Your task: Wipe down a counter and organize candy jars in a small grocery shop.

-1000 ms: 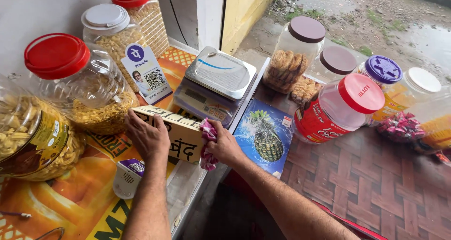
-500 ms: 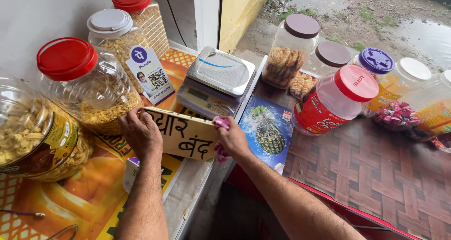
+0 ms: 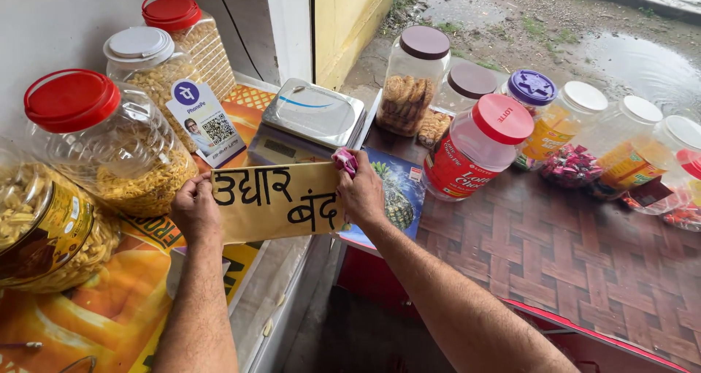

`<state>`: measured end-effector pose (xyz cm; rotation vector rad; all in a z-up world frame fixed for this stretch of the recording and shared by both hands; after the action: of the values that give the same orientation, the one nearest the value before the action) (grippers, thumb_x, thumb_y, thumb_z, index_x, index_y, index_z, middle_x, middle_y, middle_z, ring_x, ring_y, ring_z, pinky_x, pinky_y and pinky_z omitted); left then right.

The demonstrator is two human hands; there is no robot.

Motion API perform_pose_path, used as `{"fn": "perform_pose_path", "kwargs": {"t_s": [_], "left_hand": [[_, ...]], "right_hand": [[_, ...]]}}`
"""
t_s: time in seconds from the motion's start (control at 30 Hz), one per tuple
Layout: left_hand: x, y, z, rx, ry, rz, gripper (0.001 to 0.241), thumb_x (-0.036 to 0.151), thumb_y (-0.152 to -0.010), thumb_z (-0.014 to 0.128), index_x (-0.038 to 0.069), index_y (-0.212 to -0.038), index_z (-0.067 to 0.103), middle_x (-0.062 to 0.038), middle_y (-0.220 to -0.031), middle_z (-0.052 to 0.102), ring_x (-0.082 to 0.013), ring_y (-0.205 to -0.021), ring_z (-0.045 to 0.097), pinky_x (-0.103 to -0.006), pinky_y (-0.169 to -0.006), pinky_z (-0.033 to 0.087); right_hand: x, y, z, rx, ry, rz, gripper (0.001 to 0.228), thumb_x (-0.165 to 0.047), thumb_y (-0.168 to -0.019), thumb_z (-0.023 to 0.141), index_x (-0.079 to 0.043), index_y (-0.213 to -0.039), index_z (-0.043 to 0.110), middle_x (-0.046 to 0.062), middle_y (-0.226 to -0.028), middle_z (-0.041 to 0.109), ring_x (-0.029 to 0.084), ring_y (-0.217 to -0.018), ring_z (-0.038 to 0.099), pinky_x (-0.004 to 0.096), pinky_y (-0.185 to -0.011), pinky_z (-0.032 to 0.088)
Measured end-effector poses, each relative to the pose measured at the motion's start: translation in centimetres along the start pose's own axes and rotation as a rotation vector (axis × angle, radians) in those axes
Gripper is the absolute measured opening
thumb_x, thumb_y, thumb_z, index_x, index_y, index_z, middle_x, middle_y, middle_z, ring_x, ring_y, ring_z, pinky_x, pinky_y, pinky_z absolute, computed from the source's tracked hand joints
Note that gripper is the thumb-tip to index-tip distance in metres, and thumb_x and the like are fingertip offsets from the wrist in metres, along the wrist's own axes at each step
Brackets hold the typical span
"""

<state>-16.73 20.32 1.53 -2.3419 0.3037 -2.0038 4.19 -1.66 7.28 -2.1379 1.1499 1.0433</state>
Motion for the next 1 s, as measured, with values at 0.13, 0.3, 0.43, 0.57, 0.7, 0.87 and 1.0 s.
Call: {"fn": "perform_pose_path", "kwargs": {"t_s": [0.13, 0.3, 0.43, 0.57, 0.7, 0.87, 1.0], "left_hand": [[0.9, 1.1, -0.3, 0.008, -0.022, -0.111, 0.025, 0.016, -0.096, 0.058, 0.009, -0.107, 0.079, -0.005, -0.096, 0.077, -0.0130, -0.085, 0.069, -0.0285, -0.077, 0.054], [-1.3, 1.8, 0.2, -0.084, 0.128, -0.429, 0.049, 0.042, -0.095, 0.049, 0.002, -0.108, 0.074, -0.010, -0.110, 0.074, -0.0181, -0.096, 0.070, -0.0339, -0.082, 0.057], [-1.5, 3.0, 0.6, -0.305, 0.326, -0.525, 0.064, 0.057, -0.091, 0.041, 0.006, -0.121, 0.066, -0.012, -0.115, 0.071, -0.0238, -0.103, 0.068, -0.0437, -0.086, 0.057], [-0.1, 4.8, 0.1, -0.493, 0.292, -0.624, 0.085, 0.079, -0.083, 0.037, 0.018, -0.141, 0.050, -0.012, -0.133, 0.064, -0.0253, -0.121, 0.063, -0.0503, -0.093, 0.055], [2.6, 6.1, -0.4, -0.518, 0.404, -0.511, 0.095, 0.072, -0.070, 0.063, 0.026, -0.148, 0.033, -0.009, -0.141, 0.053, -0.0264, -0.126, 0.059, -0.0551, -0.096, 0.056], [2.7, 6.0, -0.3, -0.420, 0.489, -0.463, 0.095, 0.062, -0.067, 0.076, 0.021, -0.141, 0.033, -0.013, -0.133, 0.054, -0.0305, -0.122, 0.061, -0.0560, -0.093, 0.057], [1.4, 5.7, -0.4, -0.309, 0.503, -0.444, 0.088, 0.064, -0.072, 0.075, 0.021, -0.138, 0.036, -0.013, -0.133, 0.055, -0.0297, -0.121, 0.061, -0.0538, -0.092, 0.057]], "right_hand": [[0.0, -0.3, -0.6, 0.025, -0.004, -0.080, 0.039, -0.020, -0.096, 0.057, -0.014, -0.135, 0.055, 0.018, -0.116, 0.069, 0.035, -0.113, 0.066, 0.051, -0.098, 0.050], [-0.7, 0.3, -0.9, 0.006, -0.003, -0.072, 0.041, -0.018, -0.096, 0.056, -0.013, -0.137, 0.053, 0.018, -0.117, 0.066, 0.035, -0.113, 0.065, 0.051, -0.097, 0.051], [-0.4, -0.2, -0.9, -0.005, -0.048, -0.080, 0.037, -0.020, -0.101, 0.053, -0.013, -0.136, 0.052, 0.017, -0.117, 0.064, 0.033, -0.112, 0.065, 0.050, -0.096, 0.052], [0.1, -1.0, -0.5, 0.036, 0.026, -0.153, 0.039, -0.015, -0.100, 0.054, -0.012, -0.139, 0.051, 0.018, -0.113, 0.062, 0.035, -0.109, 0.061, 0.053, -0.095, 0.048], [-0.1, -1.4, -0.5, 0.064, 0.064, -0.203, 0.048, -0.008, -0.096, 0.052, -0.014, -0.144, 0.050, 0.019, -0.113, 0.061, 0.035, -0.106, 0.061, 0.052, -0.094, 0.050], [-2.0, -0.6, 0.2, 0.149, 0.085, -0.354, 0.049, -0.007, -0.099, 0.052, -0.019, -0.146, 0.051, 0.017, -0.129, 0.060, 0.034, -0.112, 0.056, 0.051, -0.098, 0.049], [-4.4, 1.4, -0.3, 0.176, 0.143, -0.490, 0.064, -0.003, -0.090, 0.056, -0.021, -0.151, 0.047, 0.018, -0.145, 0.050, 0.036, -0.122, 0.050, 0.047, -0.103, 0.051]]}}
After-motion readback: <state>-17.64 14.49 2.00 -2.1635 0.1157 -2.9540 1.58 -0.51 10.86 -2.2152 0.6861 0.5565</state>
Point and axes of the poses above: each hand's wrist, its own y-axis away from the middle knuckle, its own z-axis out of the palm, x = y × z, the point moved 3 cm from there along -y, towards the middle knuckle
